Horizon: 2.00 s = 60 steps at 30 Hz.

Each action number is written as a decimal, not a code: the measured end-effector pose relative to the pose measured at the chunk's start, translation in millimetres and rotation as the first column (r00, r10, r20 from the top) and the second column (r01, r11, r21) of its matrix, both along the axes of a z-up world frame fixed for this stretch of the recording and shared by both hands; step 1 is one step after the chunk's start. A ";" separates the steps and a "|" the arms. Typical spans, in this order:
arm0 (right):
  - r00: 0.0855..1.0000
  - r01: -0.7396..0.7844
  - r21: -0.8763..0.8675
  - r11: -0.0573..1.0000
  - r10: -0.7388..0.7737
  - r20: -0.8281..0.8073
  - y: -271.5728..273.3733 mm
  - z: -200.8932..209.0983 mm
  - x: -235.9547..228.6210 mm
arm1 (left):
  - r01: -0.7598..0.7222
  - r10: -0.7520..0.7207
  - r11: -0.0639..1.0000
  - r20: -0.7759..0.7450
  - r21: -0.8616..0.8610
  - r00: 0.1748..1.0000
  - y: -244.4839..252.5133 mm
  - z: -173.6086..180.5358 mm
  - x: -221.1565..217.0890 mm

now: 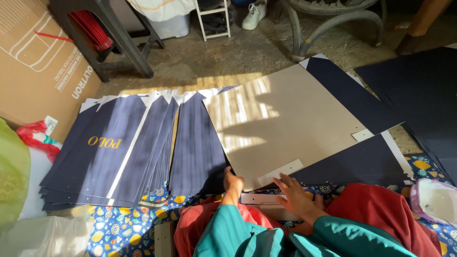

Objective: The person applies glue to paper strips using a small stick and attaches them to large paper sheets, then folds the sheets.

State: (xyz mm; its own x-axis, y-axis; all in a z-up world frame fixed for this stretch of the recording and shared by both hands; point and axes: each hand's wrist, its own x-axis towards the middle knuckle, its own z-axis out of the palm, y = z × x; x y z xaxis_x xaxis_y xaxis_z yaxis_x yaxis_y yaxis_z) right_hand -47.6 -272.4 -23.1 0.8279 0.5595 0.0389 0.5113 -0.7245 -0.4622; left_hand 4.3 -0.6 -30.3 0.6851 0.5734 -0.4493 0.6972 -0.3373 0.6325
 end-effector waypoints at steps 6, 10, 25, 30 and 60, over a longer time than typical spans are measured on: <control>0.951 -0.077 0.137 0.988 0.031 0.309 24.4 56.5 -15.4 | -0.102 0.309 0.788 0.247 -0.607 0.918 -73.3 102.0 -52.4; 0.906 -0.069 0.417 0.906 -0.118 0.406 23.8 76.9 -24.5 | 0.065 0.281 0.786 0.449 -0.615 0.848 -77.6 141.7 -93.3; 0.635 0.749 0.651 0.125 -0.418 -0.650 -149.6 202.3 31.0 | 0.391 -0.552 0.829 0.475 0.399 0.686 -48.6 93.9 -64.8; 0.230 0.969 0.240 0.059 -0.570 -0.789 -158.4 189.3 70.7 | 0.503 -0.725 0.584 0.129 0.638 0.677 -48.2 67.9 -53.0; 1.000 0.020 -0.526 0.850 -0.023 0.000 -8.5 10.8 85.6 | 0.789 -0.761 0.523 -0.242 0.321 0.602 -59.3 96.8 -36.8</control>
